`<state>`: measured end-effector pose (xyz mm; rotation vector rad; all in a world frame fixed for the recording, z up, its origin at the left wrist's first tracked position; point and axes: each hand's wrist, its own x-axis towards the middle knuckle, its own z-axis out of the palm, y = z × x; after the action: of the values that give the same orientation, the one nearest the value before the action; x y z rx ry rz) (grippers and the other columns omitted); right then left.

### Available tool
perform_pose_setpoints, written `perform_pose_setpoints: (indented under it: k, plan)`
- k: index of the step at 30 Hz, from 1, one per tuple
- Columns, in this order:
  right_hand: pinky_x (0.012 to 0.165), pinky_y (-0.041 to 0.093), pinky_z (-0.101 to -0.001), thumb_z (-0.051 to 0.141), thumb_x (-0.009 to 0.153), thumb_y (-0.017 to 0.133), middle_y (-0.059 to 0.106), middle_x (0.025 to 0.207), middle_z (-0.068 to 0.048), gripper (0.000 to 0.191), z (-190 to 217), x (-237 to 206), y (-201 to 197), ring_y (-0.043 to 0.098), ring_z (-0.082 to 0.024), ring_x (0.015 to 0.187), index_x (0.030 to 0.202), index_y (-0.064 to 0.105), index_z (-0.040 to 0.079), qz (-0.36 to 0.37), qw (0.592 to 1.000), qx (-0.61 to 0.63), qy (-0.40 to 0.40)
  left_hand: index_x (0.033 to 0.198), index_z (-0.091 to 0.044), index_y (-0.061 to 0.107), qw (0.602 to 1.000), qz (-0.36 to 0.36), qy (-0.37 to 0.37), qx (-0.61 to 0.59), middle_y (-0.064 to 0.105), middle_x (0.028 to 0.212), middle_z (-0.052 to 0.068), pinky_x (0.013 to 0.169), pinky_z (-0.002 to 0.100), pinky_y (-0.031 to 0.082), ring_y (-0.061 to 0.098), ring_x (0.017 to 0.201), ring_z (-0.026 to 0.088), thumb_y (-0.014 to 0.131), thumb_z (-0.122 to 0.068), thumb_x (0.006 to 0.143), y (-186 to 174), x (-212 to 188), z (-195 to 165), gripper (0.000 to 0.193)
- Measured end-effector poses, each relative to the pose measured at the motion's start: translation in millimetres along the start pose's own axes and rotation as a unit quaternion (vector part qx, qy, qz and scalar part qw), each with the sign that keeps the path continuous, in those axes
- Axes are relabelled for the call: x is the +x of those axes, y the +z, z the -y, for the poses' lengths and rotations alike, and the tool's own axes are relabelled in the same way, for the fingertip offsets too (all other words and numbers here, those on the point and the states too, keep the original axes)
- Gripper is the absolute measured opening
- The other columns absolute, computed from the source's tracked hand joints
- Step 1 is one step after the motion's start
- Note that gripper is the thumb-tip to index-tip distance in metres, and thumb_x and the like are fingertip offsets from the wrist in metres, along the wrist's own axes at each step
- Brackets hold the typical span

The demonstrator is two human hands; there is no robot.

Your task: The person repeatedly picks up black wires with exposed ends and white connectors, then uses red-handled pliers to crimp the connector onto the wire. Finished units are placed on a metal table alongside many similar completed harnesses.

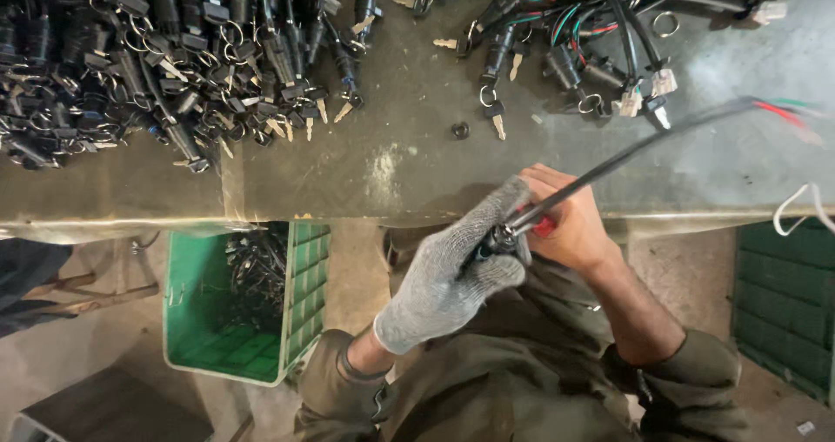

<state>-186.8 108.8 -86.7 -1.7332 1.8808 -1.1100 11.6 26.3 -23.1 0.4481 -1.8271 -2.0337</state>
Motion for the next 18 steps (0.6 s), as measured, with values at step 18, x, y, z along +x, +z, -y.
perform_pose_setpoints:
  k: [18]
  plan:
    - [0.096,0.040,-0.0507,0.032,0.090,0.082,0.061,0.110,-0.012,0.033,-81,108,-67,0.056,-0.035,0.111,0.111,0.069,0.009,-0.196,0.859,-0.472,0.022,0.155,0.000,0.037,0.739,-0.253,0.201,0.591,0.050,0.152,0.021,0.127,0.047,0.038,0.051,0.143,0.035,0.081,-0.030,0.101,-113,81,-44,0.076]
